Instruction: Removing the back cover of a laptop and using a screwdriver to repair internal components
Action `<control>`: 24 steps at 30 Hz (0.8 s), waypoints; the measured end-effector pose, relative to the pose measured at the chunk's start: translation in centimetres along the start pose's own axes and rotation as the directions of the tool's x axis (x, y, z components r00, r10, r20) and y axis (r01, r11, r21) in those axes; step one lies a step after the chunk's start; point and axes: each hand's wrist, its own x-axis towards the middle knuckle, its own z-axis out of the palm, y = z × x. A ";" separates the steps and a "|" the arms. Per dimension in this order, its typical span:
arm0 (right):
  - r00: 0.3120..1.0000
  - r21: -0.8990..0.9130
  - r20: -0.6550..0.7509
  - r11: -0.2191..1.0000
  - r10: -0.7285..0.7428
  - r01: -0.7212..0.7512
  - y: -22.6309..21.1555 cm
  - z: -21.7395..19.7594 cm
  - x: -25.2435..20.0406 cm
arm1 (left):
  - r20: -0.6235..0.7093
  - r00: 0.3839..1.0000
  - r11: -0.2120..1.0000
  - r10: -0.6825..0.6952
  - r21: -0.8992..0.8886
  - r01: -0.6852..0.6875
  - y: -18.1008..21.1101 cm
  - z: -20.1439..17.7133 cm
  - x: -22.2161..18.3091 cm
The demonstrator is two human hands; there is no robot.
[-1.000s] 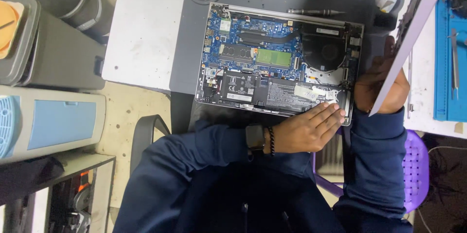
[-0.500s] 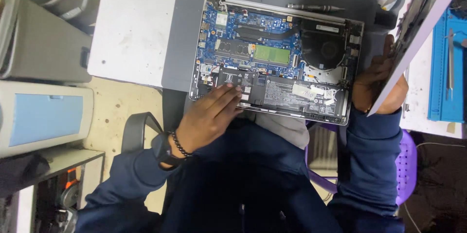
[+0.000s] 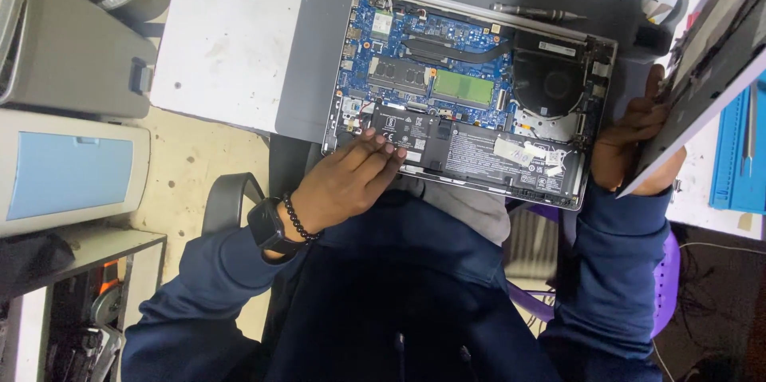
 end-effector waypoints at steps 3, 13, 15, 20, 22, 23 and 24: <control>1.000 0.012 -0.015 1.000 -0.014 0.014 -0.4 -0.7 0.1 | 0.025 0.999 0.996 0.037 0.078 -0.039 -0.2 -0.6 0.3; 0.998 0.039 -0.056 0.999 -0.006 0.009 -1.1 -2.0 -0.2 | -0.091 0.995 0.997 0.049 -0.047 -0.054 -0.1 -0.3 0.1; 0.999 0.061 -0.049 0.998 0.001 0.002 -0.6 -1.5 -0.2 | -0.114 0.992 0.998 0.045 -0.041 -0.050 -0.1 -0.3 0.4; 0.999 0.062 -0.027 0.998 0.030 -0.028 -0.9 -1.8 -0.1 | -0.068 0.996 0.998 0.050 0.050 -0.047 0.2 -0.9 0.8; 0.999 0.105 -0.008 0.994 0.044 -0.042 -0.4 -0.9 0.1 | -0.075 0.996 0.997 0.048 0.058 -0.044 0.4 -0.8 0.6; 0.998 0.147 0.009 0.987 0.060 -0.060 -0.1 -0.4 0.2 | -0.081 0.996 0.997 0.043 0.066 -0.038 0.4 -0.7 0.5; 0.998 0.147 0.012 0.988 0.055 -0.056 -0.5 -1.3 0.1 | -0.082 0.995 0.997 0.048 0.066 -0.043 0.5 -0.7 0.4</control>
